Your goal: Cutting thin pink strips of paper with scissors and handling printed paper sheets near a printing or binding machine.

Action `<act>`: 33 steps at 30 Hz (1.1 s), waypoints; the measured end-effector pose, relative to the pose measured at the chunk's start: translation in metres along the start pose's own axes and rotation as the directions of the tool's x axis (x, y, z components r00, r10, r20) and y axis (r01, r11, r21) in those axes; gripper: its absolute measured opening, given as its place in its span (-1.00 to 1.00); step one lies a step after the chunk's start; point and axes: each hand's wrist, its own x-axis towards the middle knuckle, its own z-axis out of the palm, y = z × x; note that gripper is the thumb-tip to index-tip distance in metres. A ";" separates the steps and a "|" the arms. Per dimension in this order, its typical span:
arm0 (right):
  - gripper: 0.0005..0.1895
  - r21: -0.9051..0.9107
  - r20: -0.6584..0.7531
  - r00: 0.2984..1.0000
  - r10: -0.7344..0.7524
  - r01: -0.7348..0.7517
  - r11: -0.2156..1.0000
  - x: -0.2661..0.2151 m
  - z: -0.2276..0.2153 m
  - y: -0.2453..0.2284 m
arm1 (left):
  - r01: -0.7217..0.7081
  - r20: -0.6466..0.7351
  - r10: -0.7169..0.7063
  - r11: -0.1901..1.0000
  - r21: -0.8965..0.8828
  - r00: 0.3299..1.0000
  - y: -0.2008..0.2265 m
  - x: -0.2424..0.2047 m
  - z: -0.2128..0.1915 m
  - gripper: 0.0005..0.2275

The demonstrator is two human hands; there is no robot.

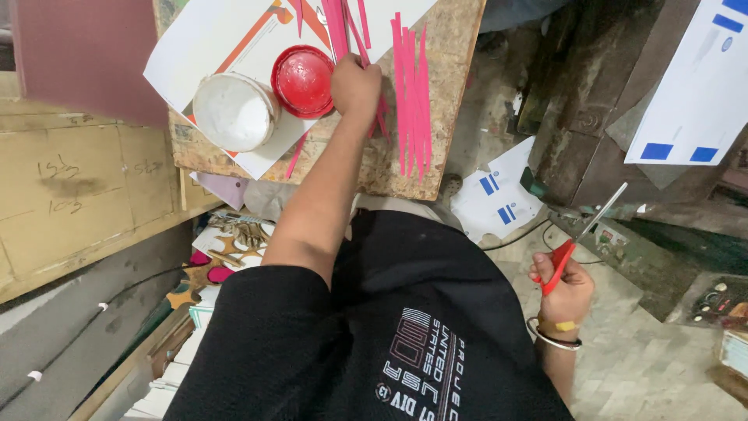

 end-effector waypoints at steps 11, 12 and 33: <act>-0.83 -0.057 0.039 0.999 -0.009 0.011 0.998 0.006 -0.002 0.003 | -0.204 0.174 0.266 0.929 -0.309 0.948 -0.016 -0.014 0.047 -0.87; -0.83 -0.057 0.043 0.999 -0.010 0.012 0.998 0.005 0.002 -0.003 | -0.203 0.171 0.264 0.929 -0.308 0.949 -0.011 -0.019 0.035 -0.87; -0.80 -0.132 0.057 0.998 -0.004 0.011 0.991 0.011 -0.003 -0.002 | -0.240 0.043 0.238 0.923 0.301 0.970 -0.035 -0.006 0.015 -0.83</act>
